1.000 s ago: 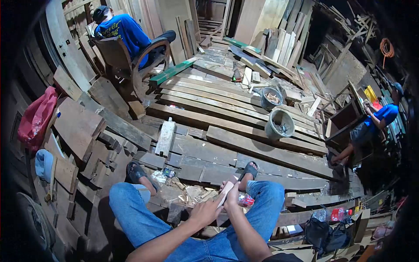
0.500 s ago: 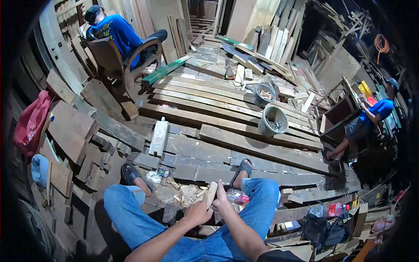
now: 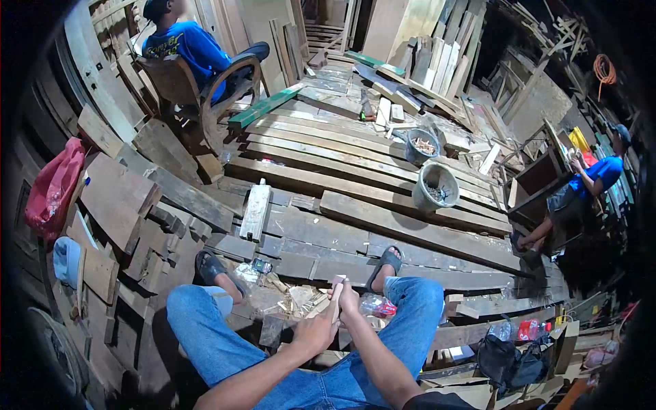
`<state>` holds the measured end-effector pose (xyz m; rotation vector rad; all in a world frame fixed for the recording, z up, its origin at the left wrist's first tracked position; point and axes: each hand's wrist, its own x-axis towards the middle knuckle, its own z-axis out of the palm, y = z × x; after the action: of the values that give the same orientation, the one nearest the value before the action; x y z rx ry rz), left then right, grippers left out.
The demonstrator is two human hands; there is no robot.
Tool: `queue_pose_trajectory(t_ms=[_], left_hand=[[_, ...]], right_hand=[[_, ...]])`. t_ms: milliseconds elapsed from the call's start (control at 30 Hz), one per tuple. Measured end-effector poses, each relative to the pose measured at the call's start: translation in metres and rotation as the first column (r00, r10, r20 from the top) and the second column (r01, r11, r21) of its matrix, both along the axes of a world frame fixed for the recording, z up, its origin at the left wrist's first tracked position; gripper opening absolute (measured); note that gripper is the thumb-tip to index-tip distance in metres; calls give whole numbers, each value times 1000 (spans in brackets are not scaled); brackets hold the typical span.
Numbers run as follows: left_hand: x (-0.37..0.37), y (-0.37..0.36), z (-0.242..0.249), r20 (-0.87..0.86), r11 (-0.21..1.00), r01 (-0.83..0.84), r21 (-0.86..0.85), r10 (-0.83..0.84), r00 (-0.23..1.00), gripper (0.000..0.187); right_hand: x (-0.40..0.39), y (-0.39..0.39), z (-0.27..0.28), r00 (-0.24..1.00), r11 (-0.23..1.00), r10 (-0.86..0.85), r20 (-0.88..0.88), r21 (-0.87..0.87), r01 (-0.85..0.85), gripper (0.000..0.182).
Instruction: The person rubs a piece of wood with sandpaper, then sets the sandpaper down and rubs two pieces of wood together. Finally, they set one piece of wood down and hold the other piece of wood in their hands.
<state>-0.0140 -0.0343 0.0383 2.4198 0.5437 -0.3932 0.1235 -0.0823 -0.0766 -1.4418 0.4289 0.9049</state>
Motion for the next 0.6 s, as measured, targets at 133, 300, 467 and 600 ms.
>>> queue_pose_trajectory(t_ms=[133,300,467,600], left_hand=[[-5,-5,-4,-38,1000,10,8,-9,999,72],[-5,-11,-5,-57,997,19,71,-15,998,70],[-2,-7,2,-74,999,-6,31,9,997,65],[3,4,3,-56,977,-141,-162,134,989,69]], right_hand=[[3,-6,-51,989,982,82,123,-180,-59,55],[-12,-7,-40,967,885,27,254,-455,94,56],[-8,2,-30,991,961,-34,128,-268,68,61],[-2,4,-44,998,996,46,-45,74,-43,67]])
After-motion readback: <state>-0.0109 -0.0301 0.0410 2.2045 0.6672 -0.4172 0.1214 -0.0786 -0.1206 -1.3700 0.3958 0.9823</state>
